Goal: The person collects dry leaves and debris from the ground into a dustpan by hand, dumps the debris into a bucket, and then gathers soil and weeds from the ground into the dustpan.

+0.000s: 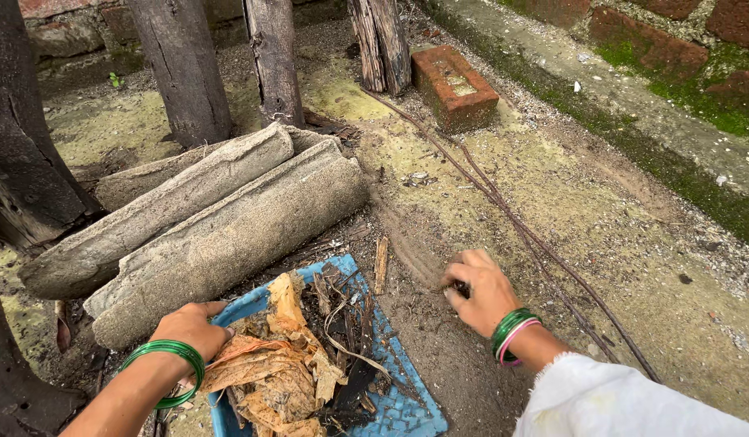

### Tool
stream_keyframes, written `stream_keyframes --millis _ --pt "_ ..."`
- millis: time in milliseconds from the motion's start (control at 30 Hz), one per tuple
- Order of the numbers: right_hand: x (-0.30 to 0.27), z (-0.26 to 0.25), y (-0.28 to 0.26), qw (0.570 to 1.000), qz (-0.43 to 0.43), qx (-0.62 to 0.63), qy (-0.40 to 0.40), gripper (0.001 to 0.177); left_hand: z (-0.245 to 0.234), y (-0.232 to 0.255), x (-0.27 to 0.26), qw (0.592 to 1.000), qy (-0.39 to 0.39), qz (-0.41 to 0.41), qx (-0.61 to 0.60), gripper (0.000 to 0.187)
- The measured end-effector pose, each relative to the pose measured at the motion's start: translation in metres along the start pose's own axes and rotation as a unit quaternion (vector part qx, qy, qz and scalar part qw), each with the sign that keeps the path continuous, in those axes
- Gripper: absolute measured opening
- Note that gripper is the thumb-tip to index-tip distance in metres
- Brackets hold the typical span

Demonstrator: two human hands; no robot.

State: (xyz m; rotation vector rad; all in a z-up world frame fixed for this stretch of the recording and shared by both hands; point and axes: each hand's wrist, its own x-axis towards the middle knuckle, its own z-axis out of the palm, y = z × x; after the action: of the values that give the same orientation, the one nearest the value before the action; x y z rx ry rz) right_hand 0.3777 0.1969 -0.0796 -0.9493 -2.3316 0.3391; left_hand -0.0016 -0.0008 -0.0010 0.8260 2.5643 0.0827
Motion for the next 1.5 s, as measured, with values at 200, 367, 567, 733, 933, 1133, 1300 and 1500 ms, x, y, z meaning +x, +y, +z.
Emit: stream_keyframes --millis 200,367,567,733,933,1133,1300,1500 --pt "-0.005 0.021 0.044 0.98 0.134 -0.004 0.145 0.044 -0.001 0.005 0.005 0.997 0.042 0.066 -0.003 0.054" --pt "0.02 0.041 0.029 0.982 0.148 -0.03 0.112 0.044 -0.007 0.019 0.007 0.996 0.048 0.072 0.015 0.057" --pt "0.023 0.071 -0.026 0.983 0.17 -0.012 0.066 0.041 -0.008 0.02 0.01 0.993 0.047 0.099 0.052 0.057" --pt "0.024 0.107 -0.1 0.961 0.248 0.106 0.06 0.044 -0.005 0.021 0.013 0.986 0.062 0.125 0.087 0.056" --pt "0.025 0.097 -0.173 0.94 0.185 0.282 -0.047 0.053 -0.003 0.02 0.002 0.988 0.08 0.117 0.062 0.056" --pt "0.035 0.042 -0.204 0.97 0.032 0.206 -0.126 0.038 -0.011 0.024 -0.024 0.998 0.013 0.023 -0.052 0.057" --pt "0.039 -0.009 -0.228 0.988 -0.019 0.153 0.009 0.019 -0.011 0.027 -0.029 0.999 0.005 0.008 -0.05 0.055" --pt "0.03 -0.015 -0.22 0.981 -0.073 0.159 -0.08 0.046 -0.012 0.026 -0.033 0.999 0.003 0.013 -0.043 0.056"
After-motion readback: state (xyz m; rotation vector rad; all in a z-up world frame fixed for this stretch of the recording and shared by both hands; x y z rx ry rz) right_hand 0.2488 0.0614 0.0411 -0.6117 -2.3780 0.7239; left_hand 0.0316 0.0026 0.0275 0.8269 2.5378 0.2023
